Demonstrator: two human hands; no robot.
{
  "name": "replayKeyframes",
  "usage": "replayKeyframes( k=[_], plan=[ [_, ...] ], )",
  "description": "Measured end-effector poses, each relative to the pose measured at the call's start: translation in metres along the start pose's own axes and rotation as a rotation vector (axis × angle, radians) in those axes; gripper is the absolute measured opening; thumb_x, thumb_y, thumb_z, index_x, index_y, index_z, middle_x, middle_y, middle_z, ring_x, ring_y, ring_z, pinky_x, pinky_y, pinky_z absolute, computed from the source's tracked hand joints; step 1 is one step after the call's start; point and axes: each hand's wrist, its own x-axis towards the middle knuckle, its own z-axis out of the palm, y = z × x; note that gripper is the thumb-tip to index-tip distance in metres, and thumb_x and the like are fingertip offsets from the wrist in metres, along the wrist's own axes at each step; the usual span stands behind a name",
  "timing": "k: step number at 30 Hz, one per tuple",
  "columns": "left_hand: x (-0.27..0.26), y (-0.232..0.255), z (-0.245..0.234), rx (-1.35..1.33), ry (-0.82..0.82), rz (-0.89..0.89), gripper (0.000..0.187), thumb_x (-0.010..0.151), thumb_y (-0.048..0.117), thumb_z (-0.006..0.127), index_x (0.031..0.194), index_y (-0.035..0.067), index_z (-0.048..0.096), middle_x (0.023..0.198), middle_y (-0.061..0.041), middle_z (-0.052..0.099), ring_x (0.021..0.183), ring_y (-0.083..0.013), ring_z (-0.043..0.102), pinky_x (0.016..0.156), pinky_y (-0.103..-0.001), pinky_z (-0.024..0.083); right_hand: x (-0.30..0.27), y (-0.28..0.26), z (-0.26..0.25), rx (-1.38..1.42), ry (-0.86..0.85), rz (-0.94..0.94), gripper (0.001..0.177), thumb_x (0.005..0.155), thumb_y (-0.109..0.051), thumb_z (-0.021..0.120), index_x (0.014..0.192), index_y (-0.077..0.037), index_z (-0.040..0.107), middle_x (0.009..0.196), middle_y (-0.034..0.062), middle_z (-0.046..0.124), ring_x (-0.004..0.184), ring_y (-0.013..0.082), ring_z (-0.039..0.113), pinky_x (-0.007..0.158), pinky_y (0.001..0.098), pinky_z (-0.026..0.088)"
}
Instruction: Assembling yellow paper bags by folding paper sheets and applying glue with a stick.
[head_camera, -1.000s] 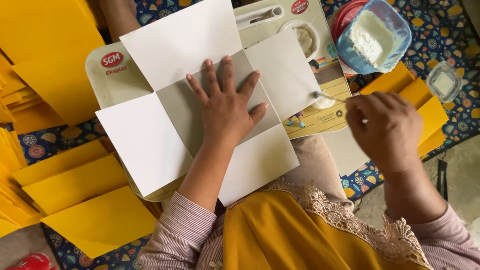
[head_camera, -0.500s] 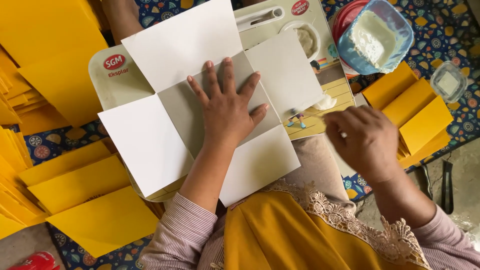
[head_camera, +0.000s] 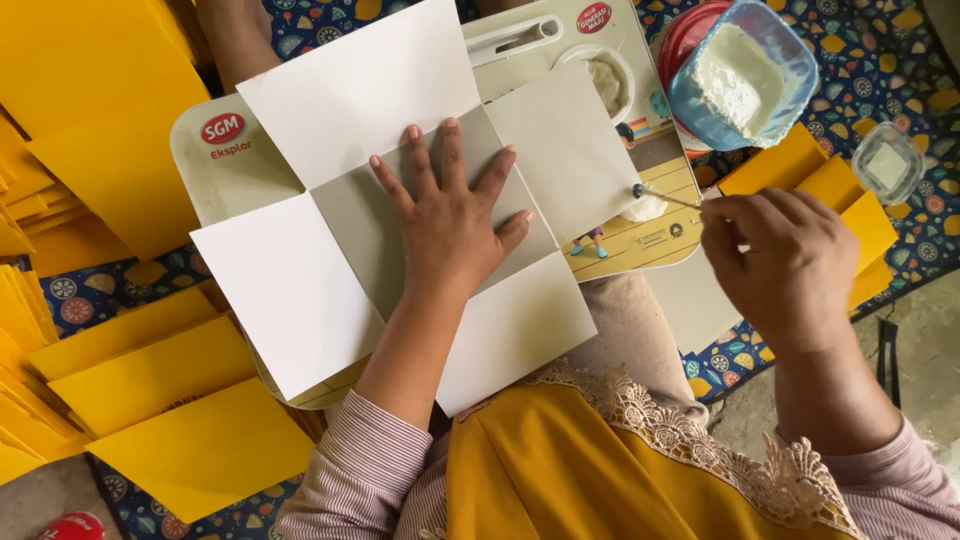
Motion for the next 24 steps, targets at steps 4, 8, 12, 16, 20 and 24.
replayKeyframes(
  k=[4, 8, 12, 16, 20, 24],
  plan=[
    [-0.001, 0.0, 0.001, -0.011, -0.006, -0.005, 0.066, 0.089, 0.07, 0.054, 0.147, 0.038, 0.048, 0.163, -0.022, 0.03, 0.148, -0.0568, 0.014, 0.111, -0.081, 0.0, 0.005, -0.002, 0.013, -0.005, -0.017, -0.005, 0.011, 0.097, 0.003, 0.081, 0.094, -0.005, 0.075, 0.083, 0.0026, 0.07, 0.075, 0.0185, 0.064, 0.068, 0.0324, 0.048],
    [0.0, -0.001, 0.0, -0.003, -0.003, 0.004, 0.068, 0.089, 0.069, 0.054, 0.148, 0.038, 0.048, 0.163, -0.023, 0.03, 0.148, -0.0573, 0.015, 0.11, -0.082, 0.001, 0.015, 0.001, 0.027, -0.035, 0.009, -0.028, 0.005, 0.096, 0.0, 0.08, 0.097, -0.005, 0.078, 0.085, 0.0026, 0.071, 0.074, 0.0194, 0.064, 0.069, 0.0321, 0.05],
    [-0.001, -0.001, 0.001, -0.015, 0.0, 0.005, 0.067, 0.09, 0.068, 0.054, 0.149, 0.037, 0.048, 0.163, -0.023, 0.03, 0.148, -0.0574, 0.015, 0.111, -0.081, 0.001, 0.03, 0.0, 0.037, -0.066, 0.039, -0.055, 0.004, 0.095, -0.002, 0.078, 0.095, -0.006, 0.078, 0.094, 0.0021, 0.076, 0.087, 0.0215, 0.071, 0.072, 0.0328, 0.052],
    [-0.002, 0.0, -0.001, -0.037, 0.059, 0.009, 0.066, 0.087, 0.065, 0.063, 0.145, 0.036, 0.051, 0.161, -0.024, 0.034, 0.147, -0.0585, 0.019, 0.11, -0.082, 0.003, 0.044, 0.006, 0.05, -0.092, 0.033, -0.052, 0.004, 0.096, -0.006, 0.08, 0.094, -0.007, 0.077, 0.087, 0.0015, 0.072, 0.077, 0.0194, 0.067, 0.071, 0.0319, 0.052],
    [0.0, -0.001, -0.001, -0.02, 0.006, 0.006, 0.068, 0.088, 0.068, 0.058, 0.148, 0.037, 0.047, 0.162, -0.024, 0.03, 0.147, -0.0582, 0.016, 0.11, -0.083, 0.003, 0.063, 0.005, 0.056, -0.08, 0.053, -0.093, 0.002, 0.097, -0.004, 0.078, 0.096, -0.006, 0.078, 0.085, 0.0024, 0.071, 0.075, 0.0194, 0.065, 0.072, 0.0315, 0.052],
    [0.001, 0.0, -0.001, -0.031, 0.012, 0.004, 0.071, 0.085, 0.068, 0.063, 0.147, 0.038, 0.047, 0.162, -0.023, 0.031, 0.147, -0.0585, 0.018, 0.109, -0.083, 0.004, 0.081, 0.005, 0.065, -0.068, 0.093, -0.104, 0.005, 0.096, -0.004, 0.08, 0.093, -0.008, 0.078, 0.084, 0.0013, 0.07, 0.075, 0.0197, 0.065, 0.07, 0.0326, 0.05]
  ],
)
